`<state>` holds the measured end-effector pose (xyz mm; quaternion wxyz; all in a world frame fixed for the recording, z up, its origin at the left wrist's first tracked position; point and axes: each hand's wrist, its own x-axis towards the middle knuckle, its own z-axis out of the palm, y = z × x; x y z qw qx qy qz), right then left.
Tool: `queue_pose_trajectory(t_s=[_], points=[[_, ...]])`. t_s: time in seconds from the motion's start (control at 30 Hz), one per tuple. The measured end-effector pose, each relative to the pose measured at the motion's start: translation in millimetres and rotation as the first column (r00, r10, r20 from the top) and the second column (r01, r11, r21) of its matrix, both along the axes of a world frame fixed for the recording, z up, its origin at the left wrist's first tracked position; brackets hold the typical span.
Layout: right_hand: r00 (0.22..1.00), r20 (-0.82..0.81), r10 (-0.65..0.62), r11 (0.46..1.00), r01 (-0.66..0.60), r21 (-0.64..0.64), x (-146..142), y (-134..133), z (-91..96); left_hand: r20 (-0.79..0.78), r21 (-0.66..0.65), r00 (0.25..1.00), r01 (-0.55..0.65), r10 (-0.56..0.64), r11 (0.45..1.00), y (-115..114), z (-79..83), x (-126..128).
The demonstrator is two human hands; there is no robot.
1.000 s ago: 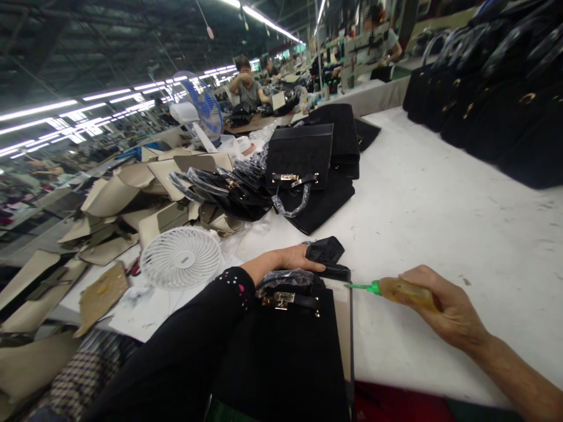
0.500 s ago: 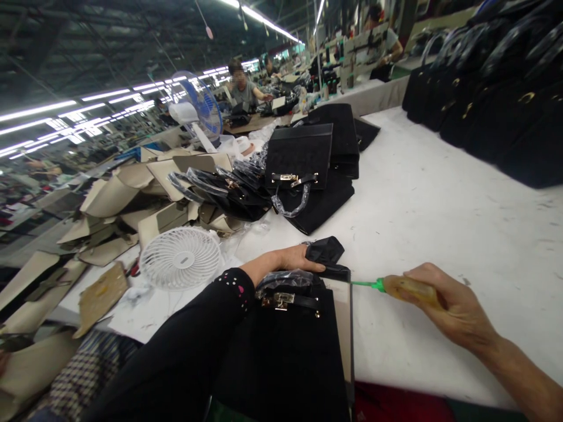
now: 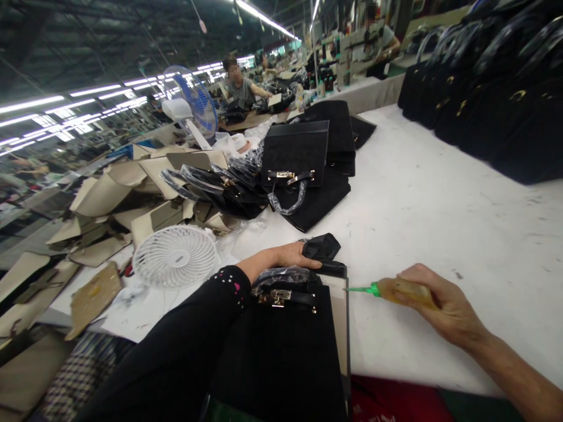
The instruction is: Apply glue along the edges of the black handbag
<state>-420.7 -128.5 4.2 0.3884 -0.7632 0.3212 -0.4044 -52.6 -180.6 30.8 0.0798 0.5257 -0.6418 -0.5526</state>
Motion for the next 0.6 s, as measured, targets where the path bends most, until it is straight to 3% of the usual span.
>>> queue_pose_trajectory(t_s=[0.13,0.3,0.47,0.6], points=[[0.993,-0.019,0.114,0.986,-0.111,0.127,-2.8,4.5,-1.6,-0.002,0.002,1.0,-0.006,0.006,1.0,-0.1,0.9,-0.9],[1.0,0.025,-0.017,0.997,0.015,0.07,-1.2,2.2,-4.1,0.007,-0.003,1.0,0.0,0.0,1.0,-1.2,-1.1,0.2],[0.989,-0.024,0.144,0.975,-0.138,0.174,-1.9,4.2,-5.2,0.007,0.002,1.0,0.014,-0.014,1.0,-1.1,-2.0,1.1],[1.0,-0.003,-0.005,0.991,0.005,0.135,-1.5,7.3,-5.6,0.002,-0.006,1.0,0.022,-0.022,1.0,-0.8,-0.8,0.5]])
